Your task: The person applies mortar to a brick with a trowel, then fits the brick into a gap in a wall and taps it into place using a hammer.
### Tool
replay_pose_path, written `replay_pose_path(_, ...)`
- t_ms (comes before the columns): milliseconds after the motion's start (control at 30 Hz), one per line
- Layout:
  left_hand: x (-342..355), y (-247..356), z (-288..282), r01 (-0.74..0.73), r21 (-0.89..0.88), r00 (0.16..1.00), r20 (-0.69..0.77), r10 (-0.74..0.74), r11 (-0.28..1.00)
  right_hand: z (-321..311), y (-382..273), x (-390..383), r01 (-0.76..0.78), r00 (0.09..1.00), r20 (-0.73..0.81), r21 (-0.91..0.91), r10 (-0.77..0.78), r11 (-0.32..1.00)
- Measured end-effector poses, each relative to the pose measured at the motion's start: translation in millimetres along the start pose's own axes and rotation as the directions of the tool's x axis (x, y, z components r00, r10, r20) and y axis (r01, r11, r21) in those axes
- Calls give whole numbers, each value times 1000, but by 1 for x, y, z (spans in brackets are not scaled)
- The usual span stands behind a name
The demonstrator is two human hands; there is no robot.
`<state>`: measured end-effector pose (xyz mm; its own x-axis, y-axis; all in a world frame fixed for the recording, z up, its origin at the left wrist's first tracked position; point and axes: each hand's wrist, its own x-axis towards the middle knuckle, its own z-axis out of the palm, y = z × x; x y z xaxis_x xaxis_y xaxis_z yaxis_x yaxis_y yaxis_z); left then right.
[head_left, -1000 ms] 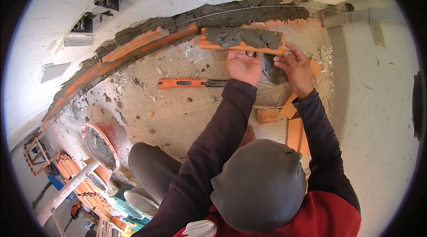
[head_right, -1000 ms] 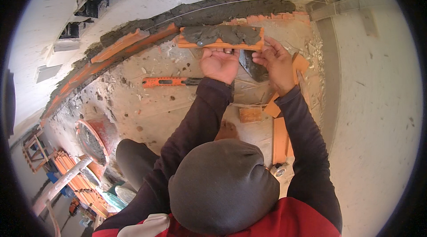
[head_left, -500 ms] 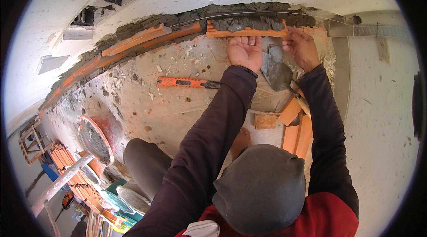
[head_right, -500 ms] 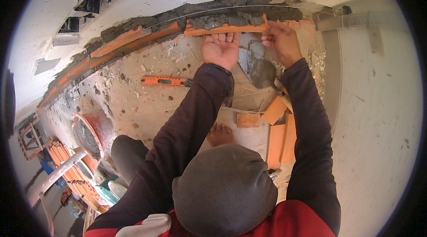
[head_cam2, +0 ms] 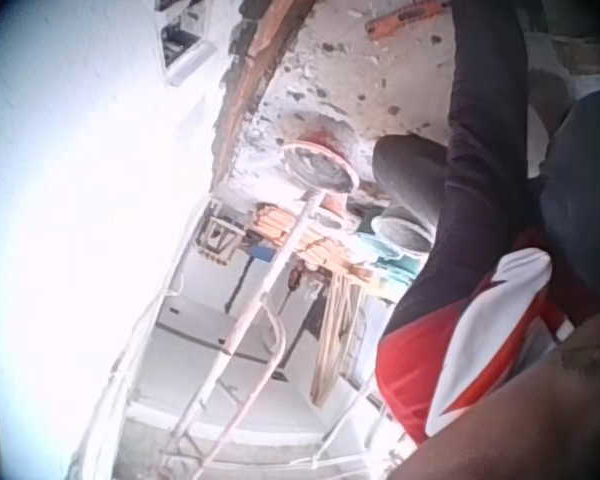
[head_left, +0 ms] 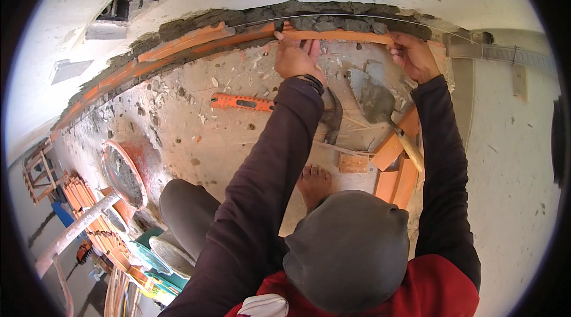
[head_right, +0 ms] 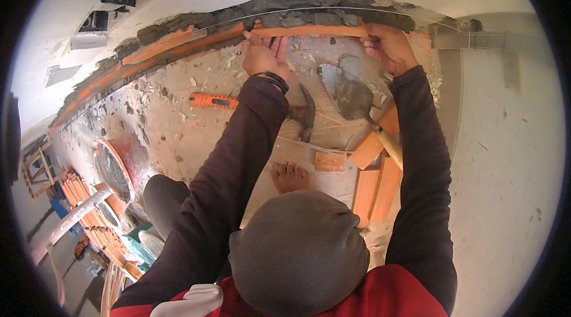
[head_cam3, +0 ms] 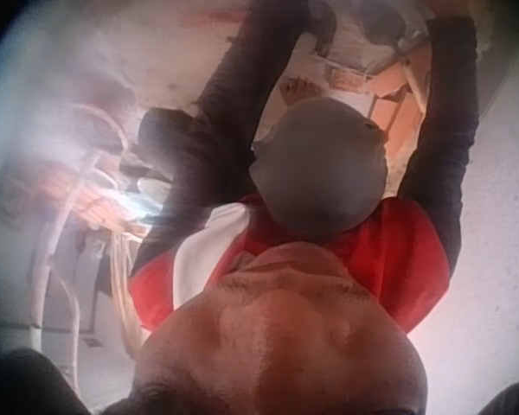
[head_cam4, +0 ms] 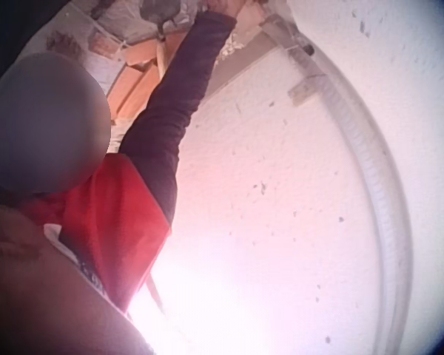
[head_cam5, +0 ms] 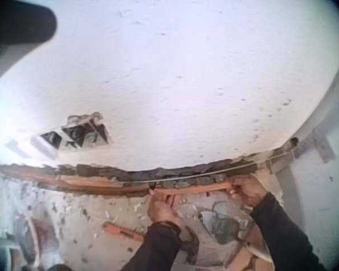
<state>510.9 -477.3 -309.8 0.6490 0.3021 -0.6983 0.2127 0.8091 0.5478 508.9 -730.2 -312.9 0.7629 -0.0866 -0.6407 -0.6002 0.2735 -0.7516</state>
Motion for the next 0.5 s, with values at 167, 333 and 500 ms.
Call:
replay_pose_path(167,8,10,2,-94,115,992,-79,103,989,-2,4,0,29,999,35,13,-29,999)
replay_pose_path(333,-1,9,4,-156,180,978,-110,177,971,-6,0,0,30,999,38,3,-30,1000)
replay_pose_path(500,2,14,6,-138,216,974,-150,172,967,-1,0,3,26,999,23,-5,-26,1000)
